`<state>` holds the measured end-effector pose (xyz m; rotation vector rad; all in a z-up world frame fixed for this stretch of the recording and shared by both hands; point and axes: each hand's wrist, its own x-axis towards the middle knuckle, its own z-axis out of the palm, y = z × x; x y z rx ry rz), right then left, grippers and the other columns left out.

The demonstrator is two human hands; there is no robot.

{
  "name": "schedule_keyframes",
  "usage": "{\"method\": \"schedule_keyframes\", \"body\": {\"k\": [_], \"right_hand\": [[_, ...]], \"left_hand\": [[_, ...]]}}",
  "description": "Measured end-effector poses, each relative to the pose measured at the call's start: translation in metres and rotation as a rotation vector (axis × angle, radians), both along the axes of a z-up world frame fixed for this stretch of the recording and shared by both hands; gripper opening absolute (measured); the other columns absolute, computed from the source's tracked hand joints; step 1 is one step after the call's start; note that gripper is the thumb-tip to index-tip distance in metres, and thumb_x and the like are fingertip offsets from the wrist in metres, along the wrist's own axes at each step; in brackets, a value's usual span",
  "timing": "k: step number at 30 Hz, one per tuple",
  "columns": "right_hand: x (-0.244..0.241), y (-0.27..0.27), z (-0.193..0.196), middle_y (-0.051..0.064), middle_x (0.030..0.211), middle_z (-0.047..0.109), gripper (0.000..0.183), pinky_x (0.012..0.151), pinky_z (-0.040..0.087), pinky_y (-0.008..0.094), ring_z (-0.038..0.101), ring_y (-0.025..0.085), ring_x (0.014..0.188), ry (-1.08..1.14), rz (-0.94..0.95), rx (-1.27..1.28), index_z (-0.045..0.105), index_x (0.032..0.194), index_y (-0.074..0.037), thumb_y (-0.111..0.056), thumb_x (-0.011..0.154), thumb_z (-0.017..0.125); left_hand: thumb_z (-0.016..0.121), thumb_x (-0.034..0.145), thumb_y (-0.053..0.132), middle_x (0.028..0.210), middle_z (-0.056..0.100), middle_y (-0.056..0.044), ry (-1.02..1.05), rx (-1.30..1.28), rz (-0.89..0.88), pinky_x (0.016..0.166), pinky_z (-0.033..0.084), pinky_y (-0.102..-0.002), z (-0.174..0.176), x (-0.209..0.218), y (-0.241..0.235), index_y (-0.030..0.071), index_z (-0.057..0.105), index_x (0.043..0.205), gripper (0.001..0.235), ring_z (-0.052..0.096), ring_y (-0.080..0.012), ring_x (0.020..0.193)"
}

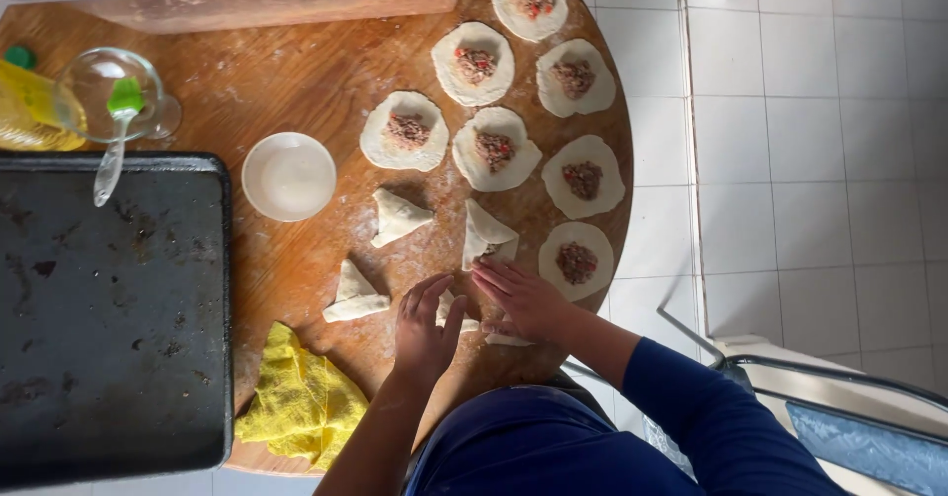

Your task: Folding and sealing meat-filled dough circles into triangular pastries on a wooden table.

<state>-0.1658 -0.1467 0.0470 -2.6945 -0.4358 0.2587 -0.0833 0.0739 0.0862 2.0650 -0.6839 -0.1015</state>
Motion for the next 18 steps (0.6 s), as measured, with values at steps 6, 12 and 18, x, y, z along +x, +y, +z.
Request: {"method": "schedule_keyframes", "body": {"k": [6,12,18], "right_hand": [[-0.008,-0.034,-0.002,0.021,0.167,0.027,0.090,0.126,0.019,0.046,0.024,0.031,0.156,-0.062,-0.203,0.001,0.033,0.157,0.003,-0.061,0.097,0.054],[-0.009,-0.045,-0.001,0.020,0.168,0.026,0.094,0.127,0.018,0.044,0.022,0.029,0.157,-0.034,-0.090,-0.004,0.032,0.157,0.003,-0.068,0.098,0.046],[-0.016,-0.009,-0.010,0.019,0.167,0.024,0.097,0.126,0.015,0.045,0.019,0.029,0.157,0.078,-0.021,-0.012,0.030,0.157,0.004,-0.072,0.097,0.042]], "left_hand": [[0.071,0.092,0.026,0.130,0.067,-0.015,0.052,0.135,-0.044,0.104,0.047,-0.048,-0.021,0.000,-0.012,0.005,0.064,0.126,0.040,0.063,-0.0360,0.119],[0.072,0.091,0.027,0.129,0.067,-0.016,0.056,0.199,-0.092,0.105,0.046,-0.049,-0.022,0.000,-0.021,0.004,0.065,0.127,0.043,0.062,-0.0369,0.121],[0.073,0.091,0.028,0.128,0.068,-0.016,0.074,0.218,-0.085,0.106,0.046,-0.048,-0.027,-0.004,-0.021,0.003,0.065,0.125,0.043,0.062,-0.0367,0.121]]}}
